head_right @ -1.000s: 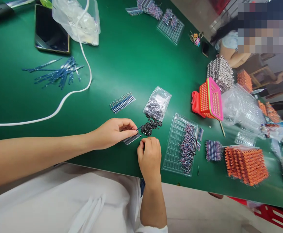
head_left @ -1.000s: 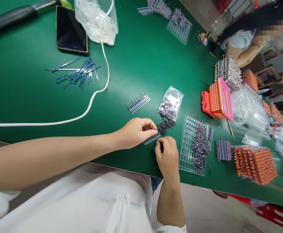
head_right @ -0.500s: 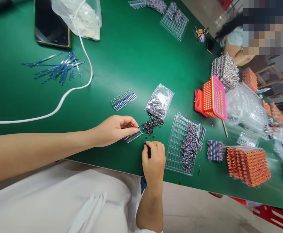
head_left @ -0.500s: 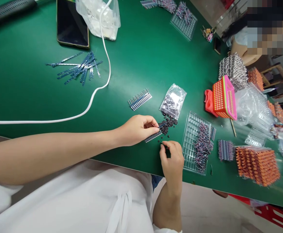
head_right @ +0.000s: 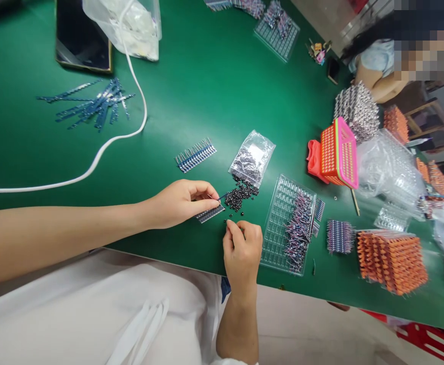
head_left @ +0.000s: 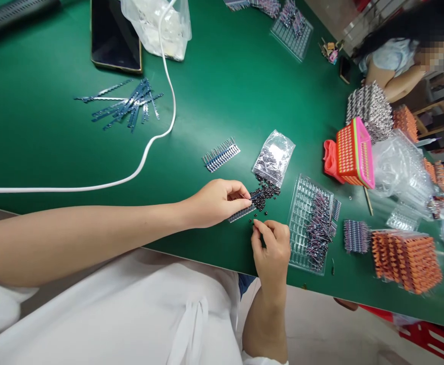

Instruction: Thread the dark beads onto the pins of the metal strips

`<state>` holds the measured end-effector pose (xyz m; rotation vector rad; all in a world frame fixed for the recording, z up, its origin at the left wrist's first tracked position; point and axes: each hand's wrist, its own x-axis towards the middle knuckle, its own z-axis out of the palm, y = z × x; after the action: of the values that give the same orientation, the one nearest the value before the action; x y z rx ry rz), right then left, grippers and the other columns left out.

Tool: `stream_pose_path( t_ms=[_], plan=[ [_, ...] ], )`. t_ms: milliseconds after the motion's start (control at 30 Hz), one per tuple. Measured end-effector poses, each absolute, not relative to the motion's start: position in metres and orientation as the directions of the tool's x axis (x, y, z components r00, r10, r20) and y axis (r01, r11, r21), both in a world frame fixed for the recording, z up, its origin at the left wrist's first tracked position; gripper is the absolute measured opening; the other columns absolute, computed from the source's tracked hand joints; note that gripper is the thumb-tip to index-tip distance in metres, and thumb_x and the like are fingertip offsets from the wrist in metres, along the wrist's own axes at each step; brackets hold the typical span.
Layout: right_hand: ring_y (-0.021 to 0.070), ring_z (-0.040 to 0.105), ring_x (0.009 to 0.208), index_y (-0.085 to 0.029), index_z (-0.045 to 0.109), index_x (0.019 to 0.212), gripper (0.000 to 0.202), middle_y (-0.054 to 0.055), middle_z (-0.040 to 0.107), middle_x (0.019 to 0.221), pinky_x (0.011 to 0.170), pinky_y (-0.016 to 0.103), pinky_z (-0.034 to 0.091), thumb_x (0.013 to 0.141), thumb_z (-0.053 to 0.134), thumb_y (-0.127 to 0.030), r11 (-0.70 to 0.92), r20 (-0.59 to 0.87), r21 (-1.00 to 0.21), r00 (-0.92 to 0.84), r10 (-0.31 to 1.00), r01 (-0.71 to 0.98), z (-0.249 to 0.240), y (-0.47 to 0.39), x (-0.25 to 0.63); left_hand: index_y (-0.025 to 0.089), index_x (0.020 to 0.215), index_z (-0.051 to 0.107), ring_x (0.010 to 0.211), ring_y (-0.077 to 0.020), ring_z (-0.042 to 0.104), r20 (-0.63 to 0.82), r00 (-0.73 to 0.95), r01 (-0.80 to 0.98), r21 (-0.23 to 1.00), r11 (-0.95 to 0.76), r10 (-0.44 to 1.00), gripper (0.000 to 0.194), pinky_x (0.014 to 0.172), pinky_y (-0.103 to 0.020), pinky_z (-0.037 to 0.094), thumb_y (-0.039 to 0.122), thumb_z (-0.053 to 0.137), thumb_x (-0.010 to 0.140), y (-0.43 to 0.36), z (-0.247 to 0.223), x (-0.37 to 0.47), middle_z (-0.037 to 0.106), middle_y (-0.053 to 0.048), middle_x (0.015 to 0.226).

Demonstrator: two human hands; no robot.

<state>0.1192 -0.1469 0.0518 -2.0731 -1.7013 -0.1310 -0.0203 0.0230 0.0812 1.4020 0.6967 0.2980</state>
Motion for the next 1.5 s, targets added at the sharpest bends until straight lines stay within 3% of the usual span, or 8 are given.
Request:
stream_pose_path(
  t_ms=[1200, 1500],
  plan=[
    [0.0171, 0.054, 0.085, -0.021, 0.069, 0.105, 0.023, 0.005, 0.06, 0.09, 0.076, 0.034, 0.049, 0.089, 0.057, -0.011, -0.182, 0.334, -0.35, 0.304, 0.892, 0.919, 0.046, -0.154, 0.11, 0.016, 0.084, 0.065, 0.071, -0.015, 0.059, -0.31, 0.768, 0.234, 0.951, 0.204, 0.561, 0.017, 0.065, -0.026, 0.046, 0.032, 0.063, 0.084, 0.023, 0.081, -0.021, 0.066, -0.001, 0.075],
    [0.0174, 0.057, 0.086, -0.02, 0.068, 0.107, 0.021, 0.006, 0.063, 0.092, 0.079, 0.035, 0.05, 0.09, 0.058, -0.013, -0.239, 0.386, -0.297, 0.345, 0.855, 0.924, 0.047, -0.153, 0.115, 0.016, 0.085, 0.065, 0.072, -0.0149, 0.058, -0.306, 0.771, 0.238, 0.952, 0.192, 0.558, 0.017, 0.065, -0.026, 0.046, 0.033, 0.062, 0.084, 0.024, 0.081, -0.02, 0.066, -0.002, 0.076]
  ],
)
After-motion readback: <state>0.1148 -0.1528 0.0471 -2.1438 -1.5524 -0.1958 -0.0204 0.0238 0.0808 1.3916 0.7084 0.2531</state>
